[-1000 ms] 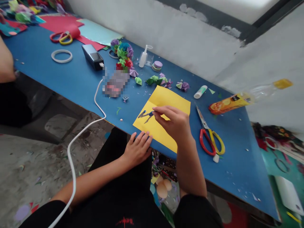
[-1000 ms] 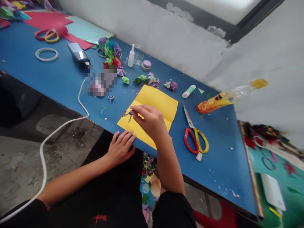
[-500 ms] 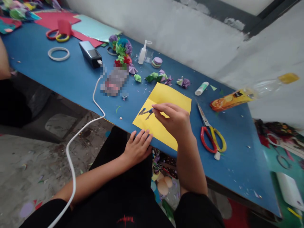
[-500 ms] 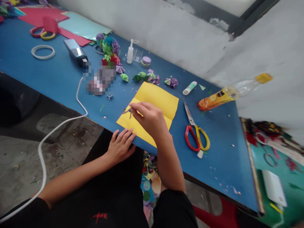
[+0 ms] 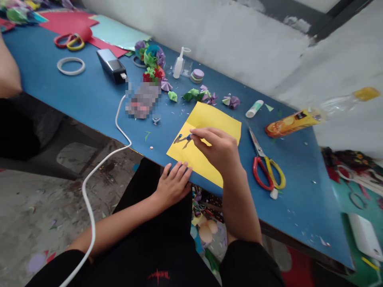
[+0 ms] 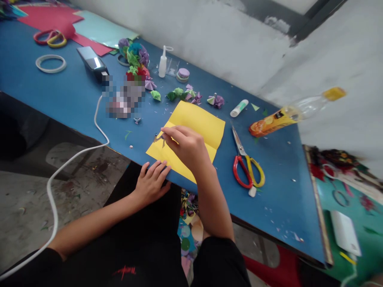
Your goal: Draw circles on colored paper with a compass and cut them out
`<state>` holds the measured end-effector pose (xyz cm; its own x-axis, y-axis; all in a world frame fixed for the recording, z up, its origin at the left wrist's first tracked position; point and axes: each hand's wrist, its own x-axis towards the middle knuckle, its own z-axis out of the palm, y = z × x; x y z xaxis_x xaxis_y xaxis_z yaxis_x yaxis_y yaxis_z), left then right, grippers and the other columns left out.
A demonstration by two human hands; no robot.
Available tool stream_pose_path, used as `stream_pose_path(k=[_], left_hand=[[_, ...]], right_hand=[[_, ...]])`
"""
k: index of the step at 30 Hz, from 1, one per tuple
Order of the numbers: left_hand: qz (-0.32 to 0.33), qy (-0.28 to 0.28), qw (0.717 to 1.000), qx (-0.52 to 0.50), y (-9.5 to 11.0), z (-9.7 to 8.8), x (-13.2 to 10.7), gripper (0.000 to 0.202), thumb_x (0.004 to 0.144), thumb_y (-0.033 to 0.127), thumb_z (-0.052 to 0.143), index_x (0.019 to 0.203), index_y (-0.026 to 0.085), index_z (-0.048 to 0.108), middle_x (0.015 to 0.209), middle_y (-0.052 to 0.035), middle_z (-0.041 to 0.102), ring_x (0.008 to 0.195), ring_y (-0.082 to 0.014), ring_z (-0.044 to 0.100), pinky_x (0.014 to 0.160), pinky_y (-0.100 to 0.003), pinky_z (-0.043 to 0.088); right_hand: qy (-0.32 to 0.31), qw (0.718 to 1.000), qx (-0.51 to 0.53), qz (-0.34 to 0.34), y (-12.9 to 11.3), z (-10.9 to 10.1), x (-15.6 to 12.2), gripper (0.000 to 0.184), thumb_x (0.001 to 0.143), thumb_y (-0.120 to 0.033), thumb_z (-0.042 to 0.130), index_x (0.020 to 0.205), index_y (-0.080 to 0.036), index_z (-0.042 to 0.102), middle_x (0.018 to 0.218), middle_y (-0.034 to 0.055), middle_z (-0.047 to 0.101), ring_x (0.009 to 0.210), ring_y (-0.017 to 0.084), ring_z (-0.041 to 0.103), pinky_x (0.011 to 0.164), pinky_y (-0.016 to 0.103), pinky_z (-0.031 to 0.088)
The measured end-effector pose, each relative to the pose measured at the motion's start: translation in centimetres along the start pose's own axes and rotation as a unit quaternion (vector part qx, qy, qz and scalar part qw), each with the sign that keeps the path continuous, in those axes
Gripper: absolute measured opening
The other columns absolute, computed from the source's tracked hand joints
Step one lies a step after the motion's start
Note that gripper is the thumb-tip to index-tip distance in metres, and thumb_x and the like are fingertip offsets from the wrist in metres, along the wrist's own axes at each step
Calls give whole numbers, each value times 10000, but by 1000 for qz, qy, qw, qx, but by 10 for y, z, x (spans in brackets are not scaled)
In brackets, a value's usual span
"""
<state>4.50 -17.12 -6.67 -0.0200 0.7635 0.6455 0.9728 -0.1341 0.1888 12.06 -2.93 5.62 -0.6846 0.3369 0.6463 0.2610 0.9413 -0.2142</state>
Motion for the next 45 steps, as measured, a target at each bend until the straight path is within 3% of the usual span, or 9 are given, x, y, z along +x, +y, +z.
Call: stream_pose_path(k=[8,16,24,34,40,45], left_hand=[[-1,7,1000,-2,1,-1,2,341,888,312,517,1173,156,621,1214,-93,668,1144,-227,559,1117,-386,204],[-2,16,1000,-9,0,0,2,339,881,309,527,1162,148,624,1194,-99,675,1132,-234,568,1092,-383,232],[5,24,1000,-10,-1,1,1,330,869,293,543,1153,147,627,1197,-103,672,1125,-236,570,1079,-383,245],[26,34,999,-15,-6,5,-1,299,868,294,554,1130,182,644,1163,-77,689,1110,-218,572,1081,-359,243],[20,19,999,-16,-6,5,-2,312,867,296,553,1150,198,642,1183,-74,678,1129,-216,564,1085,-351,249],[18,10,1000,-22,-6,6,-3,338,862,298,569,1182,206,627,1198,-70,669,1156,-214,548,1081,-348,263]], right_hand=[[1,999,38,-2,-3,6,1,148,900,-145,556,963,-151,689,871,60,730,790,133,687,735,231,550],[-61,982,163,77,2,-1,3,187,904,-175,538,1001,-191,697,970,39,728,810,124,679,723,239,565],[-77,976,193,64,-4,-1,3,168,898,-174,556,978,-190,703,950,47,730,812,127,679,714,239,556],[-113,983,135,52,1,3,17,212,913,-143,509,924,-177,718,880,30,743,792,134,688,738,240,518],[-197,980,-5,33,-4,7,43,238,904,-112,502,884,-185,728,875,24,714,740,126,632,634,240,421],[-177,976,-118,39,10,8,54,220,905,-191,541,804,-199,736,870,39,683,715,140,583,621,281,368]])
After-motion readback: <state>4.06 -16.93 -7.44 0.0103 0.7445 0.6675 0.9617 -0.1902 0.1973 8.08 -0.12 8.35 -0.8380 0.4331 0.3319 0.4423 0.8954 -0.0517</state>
